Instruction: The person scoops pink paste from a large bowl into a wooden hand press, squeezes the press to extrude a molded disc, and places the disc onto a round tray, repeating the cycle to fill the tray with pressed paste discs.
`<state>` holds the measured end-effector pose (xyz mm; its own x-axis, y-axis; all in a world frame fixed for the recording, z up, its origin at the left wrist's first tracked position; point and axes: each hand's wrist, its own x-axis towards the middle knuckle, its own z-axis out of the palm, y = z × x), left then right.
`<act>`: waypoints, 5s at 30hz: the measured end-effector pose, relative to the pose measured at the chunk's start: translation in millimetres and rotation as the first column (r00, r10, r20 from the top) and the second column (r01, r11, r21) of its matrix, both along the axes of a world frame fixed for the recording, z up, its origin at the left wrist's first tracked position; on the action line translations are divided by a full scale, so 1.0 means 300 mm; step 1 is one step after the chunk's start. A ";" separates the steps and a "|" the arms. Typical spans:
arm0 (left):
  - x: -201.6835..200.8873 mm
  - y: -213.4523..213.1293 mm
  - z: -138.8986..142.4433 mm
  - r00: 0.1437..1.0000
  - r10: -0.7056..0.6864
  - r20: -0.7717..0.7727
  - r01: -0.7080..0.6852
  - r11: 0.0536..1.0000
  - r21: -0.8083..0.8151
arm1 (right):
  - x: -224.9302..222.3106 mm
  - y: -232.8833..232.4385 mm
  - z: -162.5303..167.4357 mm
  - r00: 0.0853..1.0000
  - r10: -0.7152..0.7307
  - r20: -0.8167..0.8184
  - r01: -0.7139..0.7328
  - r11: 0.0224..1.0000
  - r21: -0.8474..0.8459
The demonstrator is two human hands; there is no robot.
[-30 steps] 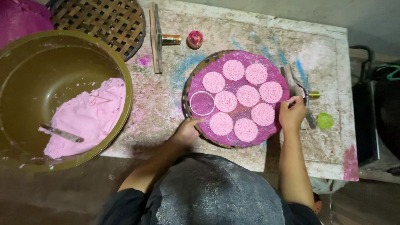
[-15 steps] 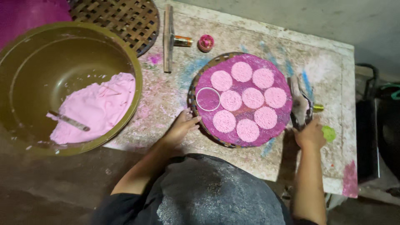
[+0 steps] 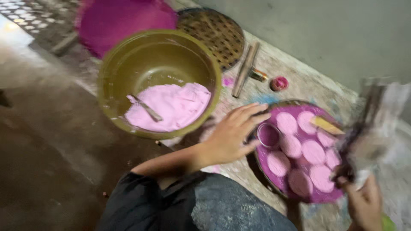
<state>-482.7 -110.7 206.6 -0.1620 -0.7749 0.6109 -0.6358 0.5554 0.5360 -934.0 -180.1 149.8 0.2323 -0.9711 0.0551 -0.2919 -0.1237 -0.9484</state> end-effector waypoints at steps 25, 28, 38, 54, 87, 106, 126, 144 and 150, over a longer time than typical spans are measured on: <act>1.206 0.310 -0.146 0.772 -0.057 -0.633 0.532 0.602 0.595 | 1.520 -0.218 0.062 0.216 0.751 -0.624 -0.975 0.195 -0.103; 1.452 0.313 -0.197 0.662 0.133 -0.738 0.499 0.656 0.566 | 1.492 -0.285 0.149 0.433 0.413 -0.801 -0.900 0.155 -0.407; 1.222 0.203 -0.389 0.327 0.253 -0.910 0.801 0.436 0.409 | 1.857 -0.170 0.516 0.694 -0.115 -0.711 -0.720 -0.082 -0.689; 1.214 0.254 -0.139 0.701 0.479 -0.529 -0.447 0.872 0.197 | 2.150 0.049 0.265 0.936 0.316 -0.158 -0.324 0.590 -0.740; 1.281 0.266 -0.242 0.520 0.635 -0.571 -0.698 0.701 0.143 | 2.436 -0.123 0.015 -0.099 0.302 -0.948 -0.973 0.169 0.156; 1.292 0.305 -0.089 0.708 0.705 -0.044 -0.700 0.709 0.087 | 1.889 -0.251 0.415 0.344 0.881 -0.326 -0.813 0.453 0.367; 1.260 0.191 -0.189 0.771 0.635 0.038 -0.540 0.622 0.567 | 1.902 0.031 0.530 0.351 0.169 -0.921 -0.802 0.561 -0.203; 1.259 0.094 -0.230 0.722 0.685 0.101 -0.692 0.708 0.141 | 1.979 0.006 0.100 0.752 0.550 -0.363 -0.639 0.744 -0.196; 1.328 0.118 -0.262 0.667 0.724 0.179 -0.729 0.683 -0.049 | 1.947 0.041 0.260 0.481 0.563 -0.672 -0.604 0.769 0.212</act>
<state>-84.4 -75.3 128.0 0.3603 -0.7067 0.6089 -0.9130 -0.1333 0.3856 -349.9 -167.7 227.8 0.7331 -0.5988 -0.3225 -0.6687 -0.5478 -0.5028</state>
